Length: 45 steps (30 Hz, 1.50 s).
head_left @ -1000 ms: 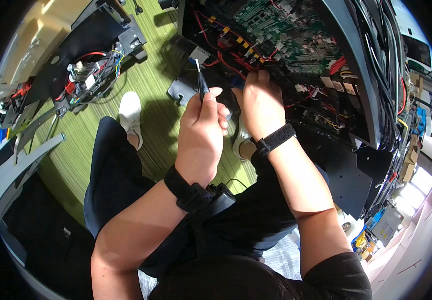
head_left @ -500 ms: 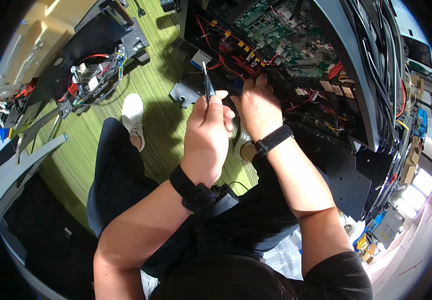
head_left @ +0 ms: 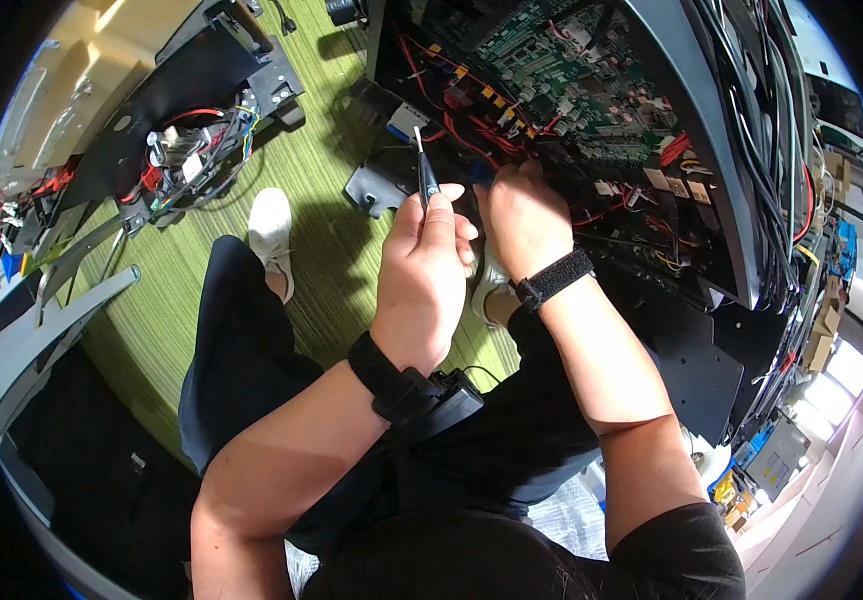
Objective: Repairing an electromechanical robot base by managing internal wiring and connectors.
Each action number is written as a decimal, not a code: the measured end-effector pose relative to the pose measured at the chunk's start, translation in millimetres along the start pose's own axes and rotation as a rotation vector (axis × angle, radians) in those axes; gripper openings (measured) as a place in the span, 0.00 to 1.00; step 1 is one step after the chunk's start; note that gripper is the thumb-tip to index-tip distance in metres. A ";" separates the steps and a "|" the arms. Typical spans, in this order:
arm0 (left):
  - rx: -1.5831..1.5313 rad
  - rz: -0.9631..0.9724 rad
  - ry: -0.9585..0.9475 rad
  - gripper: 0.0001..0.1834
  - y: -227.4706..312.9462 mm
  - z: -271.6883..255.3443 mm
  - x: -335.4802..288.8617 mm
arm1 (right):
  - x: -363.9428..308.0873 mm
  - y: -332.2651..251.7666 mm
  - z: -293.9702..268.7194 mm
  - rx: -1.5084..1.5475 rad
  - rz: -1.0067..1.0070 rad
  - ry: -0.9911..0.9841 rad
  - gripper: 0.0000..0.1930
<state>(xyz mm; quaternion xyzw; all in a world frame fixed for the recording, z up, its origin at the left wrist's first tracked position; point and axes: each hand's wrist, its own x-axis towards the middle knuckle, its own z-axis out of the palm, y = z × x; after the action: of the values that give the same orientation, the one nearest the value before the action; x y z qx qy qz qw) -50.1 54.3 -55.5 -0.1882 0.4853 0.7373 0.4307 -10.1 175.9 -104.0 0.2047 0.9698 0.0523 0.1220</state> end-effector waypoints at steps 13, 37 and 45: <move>-0.051 0.014 -0.025 0.14 0.2 -4.5 -1.7 | -25.2 -15.7 -16.1 0.107 -0.168 -0.038 0.06; 0.006 -0.036 -0.017 0.11 -10.6 0.3 6.4 | -21.3 -7.0 -5.3 0.346 -0.116 -0.154 0.12; 0.394 -0.092 -0.007 0.12 -20.1 -7.5 18.2 | -0.9 23.1 6.9 0.694 -0.042 -0.201 0.13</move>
<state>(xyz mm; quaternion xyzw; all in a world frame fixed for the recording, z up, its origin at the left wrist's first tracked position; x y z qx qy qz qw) -44.8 59.1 -82.6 -0.1196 0.6096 0.6083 0.4939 1.3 196.9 -107.0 0.2182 0.9169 -0.3029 0.1411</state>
